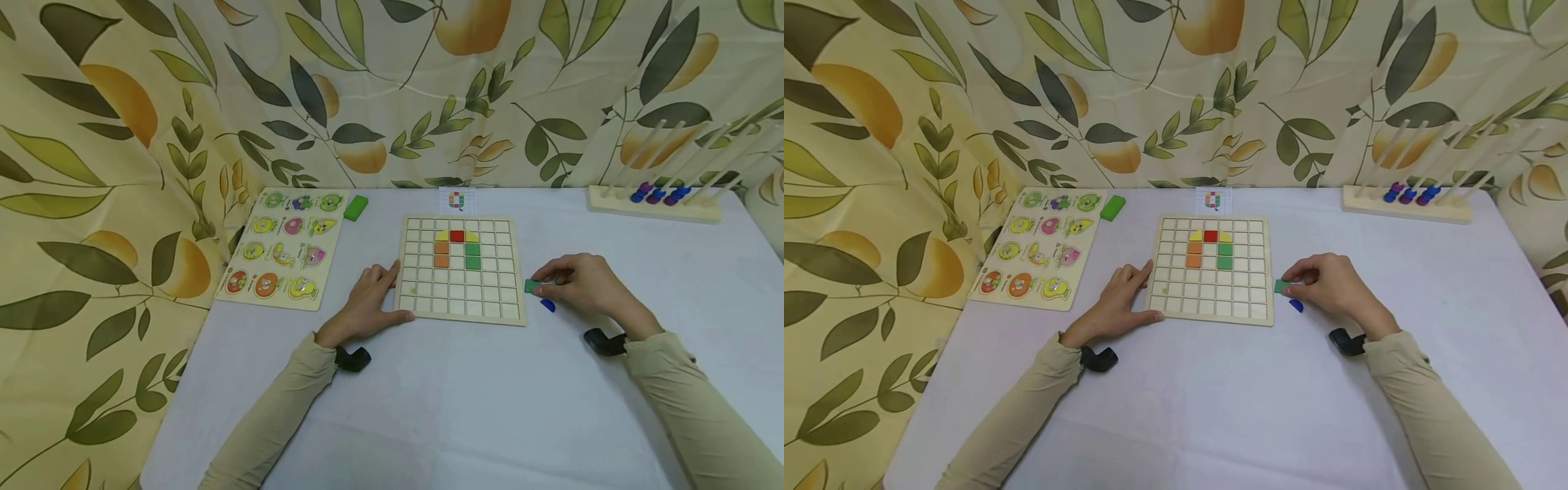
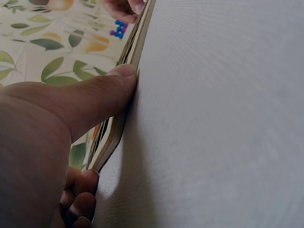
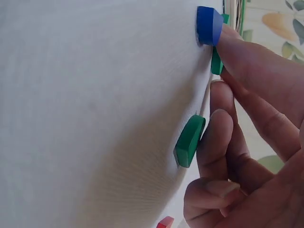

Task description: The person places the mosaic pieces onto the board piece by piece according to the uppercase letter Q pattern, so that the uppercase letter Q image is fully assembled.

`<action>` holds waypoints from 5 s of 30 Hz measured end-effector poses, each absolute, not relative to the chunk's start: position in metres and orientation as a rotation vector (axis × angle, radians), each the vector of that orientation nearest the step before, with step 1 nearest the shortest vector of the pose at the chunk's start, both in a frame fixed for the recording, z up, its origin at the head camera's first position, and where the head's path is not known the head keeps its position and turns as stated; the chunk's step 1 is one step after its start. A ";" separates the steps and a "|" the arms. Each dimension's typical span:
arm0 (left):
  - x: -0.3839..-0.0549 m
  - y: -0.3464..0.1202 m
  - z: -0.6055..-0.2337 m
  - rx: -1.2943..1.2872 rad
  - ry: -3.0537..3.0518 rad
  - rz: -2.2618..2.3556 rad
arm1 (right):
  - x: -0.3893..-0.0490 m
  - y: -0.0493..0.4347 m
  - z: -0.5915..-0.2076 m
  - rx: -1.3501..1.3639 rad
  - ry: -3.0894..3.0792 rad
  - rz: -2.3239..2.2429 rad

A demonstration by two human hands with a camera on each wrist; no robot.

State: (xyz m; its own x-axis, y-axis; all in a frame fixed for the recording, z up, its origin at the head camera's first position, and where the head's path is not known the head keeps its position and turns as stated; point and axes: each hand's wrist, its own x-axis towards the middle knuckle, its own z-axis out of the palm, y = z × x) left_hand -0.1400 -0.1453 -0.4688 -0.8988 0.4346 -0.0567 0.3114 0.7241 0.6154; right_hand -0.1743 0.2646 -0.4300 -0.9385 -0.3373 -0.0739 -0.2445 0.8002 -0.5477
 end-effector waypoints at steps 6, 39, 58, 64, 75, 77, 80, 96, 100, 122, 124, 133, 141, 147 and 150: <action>-0.142 -0.145 -0.471 0.616 2.737 0.913 | -0.176 0.270 -0.429 -0.383 2.865 -0.794; -0.140 -0.145 -0.467 0.596 2.721 0.924 | -0.181 0.267 -0.433 -0.500 2.882 -0.773; -0.140 -0.145 -0.470 0.591 2.727 0.927 | -0.182 0.254 -0.431 -0.498 2.808 -1.065; -0.141 -0.145 -0.471 0.600 2.727 0.918 | -0.182 0.237 -0.426 -0.354 2.649 -1.213; -0.142 -0.145 -0.471 0.619 2.728 0.918 | -0.189 0.207 -0.427 -0.406 2.565 -1.281; -0.142 -0.144 -0.471 0.616 2.726 0.923 | -0.191 0.202 -0.428 -0.434 2.563 -1.286; -0.142 -0.144 -0.471 0.610 2.726 0.921 | -0.194 0.194 -0.428 -0.479 2.569 -1.287; -0.142 -0.146 -0.471 0.604 2.730 0.912 | -0.204 0.151 -0.437 -0.572 2.594 -1.215; -0.141 -0.146 -0.470 0.601 2.725 0.918 | -0.204 0.145 -0.438 -0.607 2.601 -1.187; -0.142 -0.147 -0.470 0.587 2.714 0.929 | -0.201 0.129 -0.432 -0.600 2.592 -1.090; -0.142 -0.147 -0.470 0.584 2.712 0.929 | -0.201 0.129 -0.431 -0.602 2.593 -1.089; -0.142 -0.147 -0.470 0.585 2.705 0.936 | -0.203 0.126 -0.431 -0.653 2.619 -1.059; -0.142 -0.147 -0.470 0.595 2.707 0.930 | -0.202 0.124 -0.428 -0.657 2.644 -1.025; -0.142 -0.147 -0.470 0.591 2.711 0.925 | -0.201 0.123 -0.427 -0.653 2.679 -1.003; -0.141 -0.147 -0.470 0.589 2.712 0.925 | -0.201 0.123 -0.427 -0.653 2.688 -0.999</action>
